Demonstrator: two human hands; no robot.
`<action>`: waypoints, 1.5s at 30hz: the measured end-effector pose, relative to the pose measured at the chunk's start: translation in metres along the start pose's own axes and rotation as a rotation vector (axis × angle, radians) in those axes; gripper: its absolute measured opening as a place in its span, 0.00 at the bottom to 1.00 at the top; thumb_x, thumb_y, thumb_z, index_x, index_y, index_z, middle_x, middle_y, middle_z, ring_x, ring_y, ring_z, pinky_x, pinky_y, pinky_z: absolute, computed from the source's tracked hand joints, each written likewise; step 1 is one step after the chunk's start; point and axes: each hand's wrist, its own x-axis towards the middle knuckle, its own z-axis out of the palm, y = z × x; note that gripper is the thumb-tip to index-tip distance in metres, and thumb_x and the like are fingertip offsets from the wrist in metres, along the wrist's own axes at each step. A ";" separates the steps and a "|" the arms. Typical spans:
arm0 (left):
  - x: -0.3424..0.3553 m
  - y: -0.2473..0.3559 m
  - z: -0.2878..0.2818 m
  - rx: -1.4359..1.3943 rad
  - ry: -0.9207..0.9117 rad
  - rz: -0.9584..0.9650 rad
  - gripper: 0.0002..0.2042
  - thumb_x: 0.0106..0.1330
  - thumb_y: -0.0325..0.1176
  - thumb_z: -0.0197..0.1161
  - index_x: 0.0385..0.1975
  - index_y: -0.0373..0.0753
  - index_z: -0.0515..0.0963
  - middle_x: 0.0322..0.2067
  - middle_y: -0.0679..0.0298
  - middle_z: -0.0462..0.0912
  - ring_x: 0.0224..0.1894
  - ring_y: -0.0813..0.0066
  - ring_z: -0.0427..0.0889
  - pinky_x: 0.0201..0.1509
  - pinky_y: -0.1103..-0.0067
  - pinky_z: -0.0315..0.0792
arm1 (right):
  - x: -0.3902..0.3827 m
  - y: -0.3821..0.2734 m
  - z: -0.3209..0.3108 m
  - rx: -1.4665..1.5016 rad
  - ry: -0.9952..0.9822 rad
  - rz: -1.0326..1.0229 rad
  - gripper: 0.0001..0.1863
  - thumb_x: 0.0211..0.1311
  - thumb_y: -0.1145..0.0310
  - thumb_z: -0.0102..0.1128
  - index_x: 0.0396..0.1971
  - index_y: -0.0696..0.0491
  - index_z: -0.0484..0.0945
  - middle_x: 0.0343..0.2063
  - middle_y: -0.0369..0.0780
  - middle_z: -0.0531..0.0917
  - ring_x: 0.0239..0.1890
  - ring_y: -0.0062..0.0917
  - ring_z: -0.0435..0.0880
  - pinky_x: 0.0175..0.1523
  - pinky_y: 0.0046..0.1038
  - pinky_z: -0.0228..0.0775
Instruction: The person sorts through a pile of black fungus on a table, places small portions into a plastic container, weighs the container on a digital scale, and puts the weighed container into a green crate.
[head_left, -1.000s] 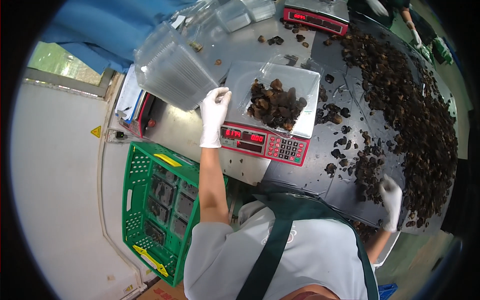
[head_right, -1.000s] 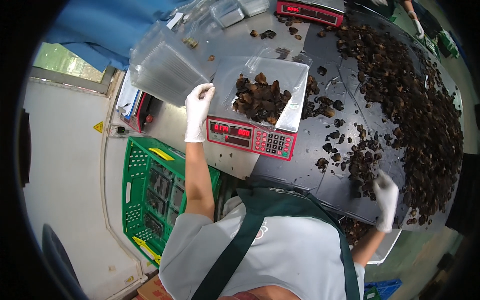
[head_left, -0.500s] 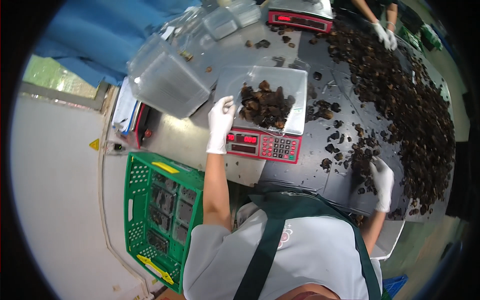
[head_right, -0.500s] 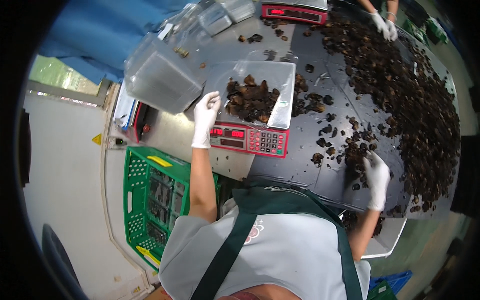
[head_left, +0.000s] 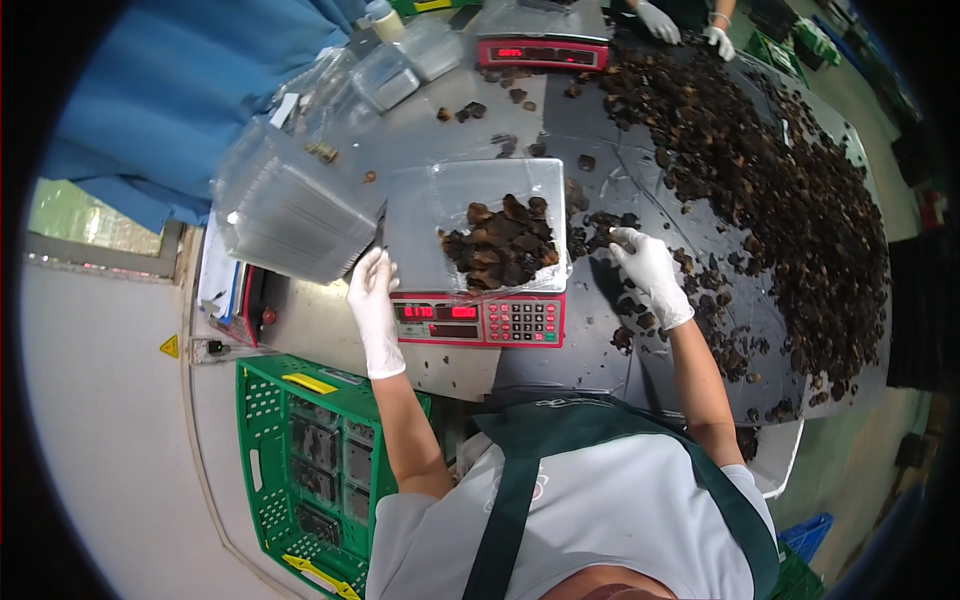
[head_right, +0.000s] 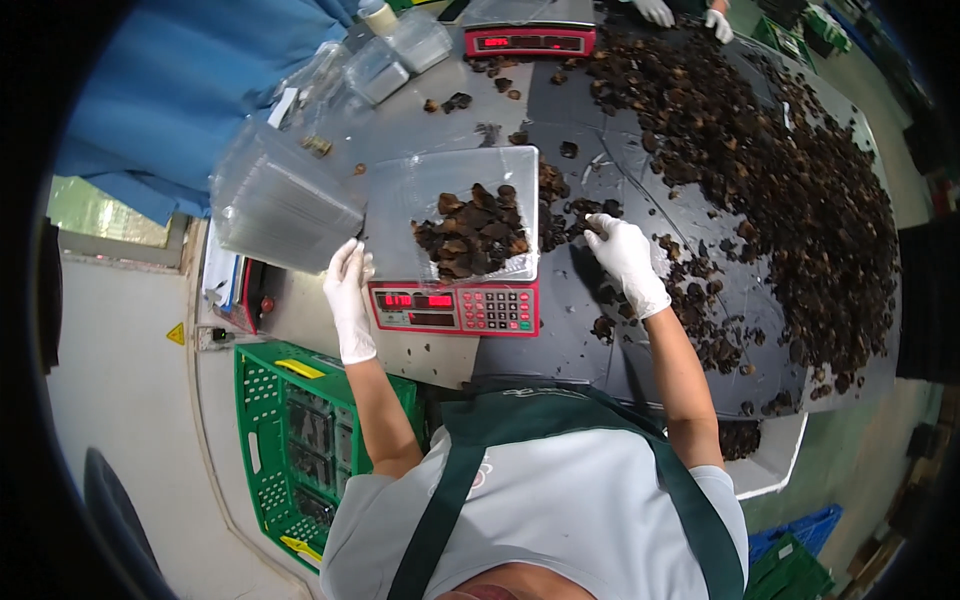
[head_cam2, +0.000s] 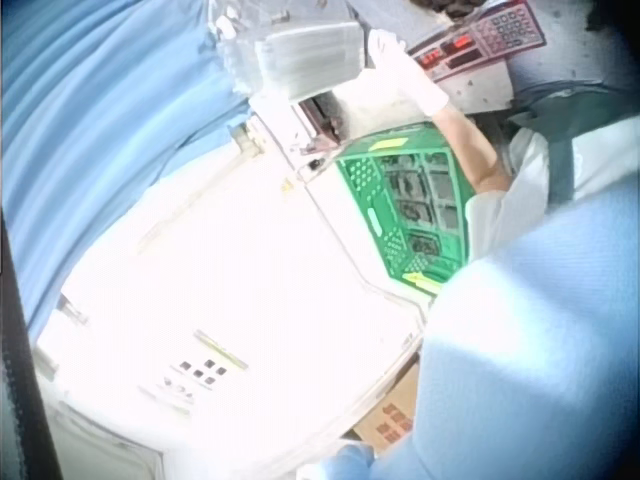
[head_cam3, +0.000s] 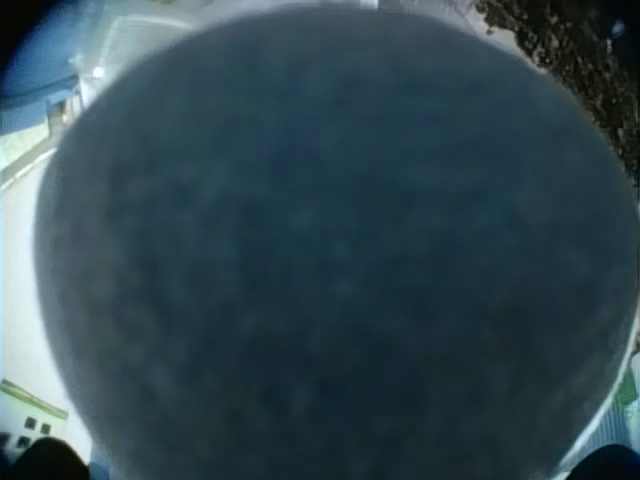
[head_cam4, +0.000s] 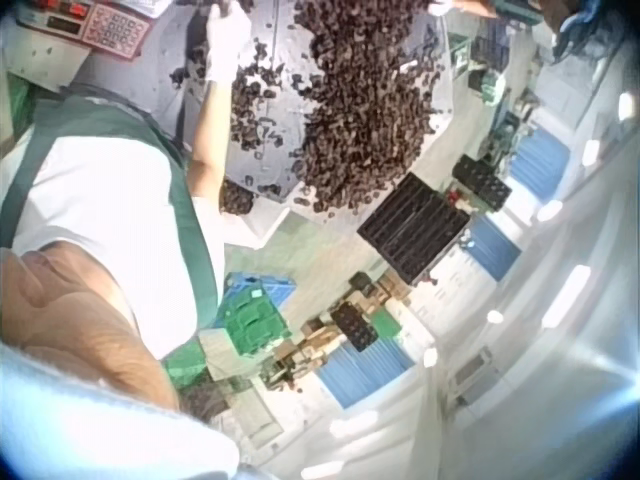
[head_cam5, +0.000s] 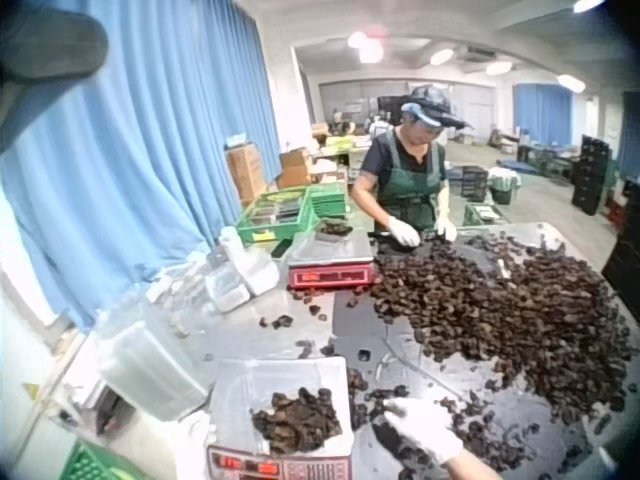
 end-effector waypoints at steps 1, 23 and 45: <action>0.007 0.005 0.002 -0.045 -0.015 0.005 0.17 0.65 0.33 0.59 0.52 0.35 0.72 0.44 0.61 0.78 0.45 0.77 0.77 0.48 0.80 0.71 | 0.004 -0.010 -0.001 0.062 0.001 0.002 0.15 0.56 0.62 0.59 0.44 0.49 0.80 0.34 0.42 0.84 0.36 0.34 0.84 0.43 0.30 0.74; 0.026 0.021 0.056 -0.386 -0.158 0.237 0.18 0.71 0.42 0.49 0.45 0.33 0.76 0.41 0.59 0.81 0.45 0.71 0.78 0.53 0.76 0.67 | 0.014 -0.081 0.012 0.141 0.043 -0.592 0.23 0.42 0.87 0.49 0.35 0.48 0.84 0.55 0.41 0.75 0.55 0.37 0.73 0.59 0.30 0.68; -0.062 -0.034 0.036 -0.231 -0.265 -0.229 0.09 0.63 0.23 0.54 0.42 0.34 0.71 0.27 0.59 0.79 0.21 0.77 0.78 0.23 0.83 0.72 | -0.014 -0.070 0.009 0.966 -0.528 0.181 0.03 0.64 0.74 0.54 0.34 0.57 0.71 0.23 0.34 0.78 0.23 0.13 0.74 0.31 0.15 0.68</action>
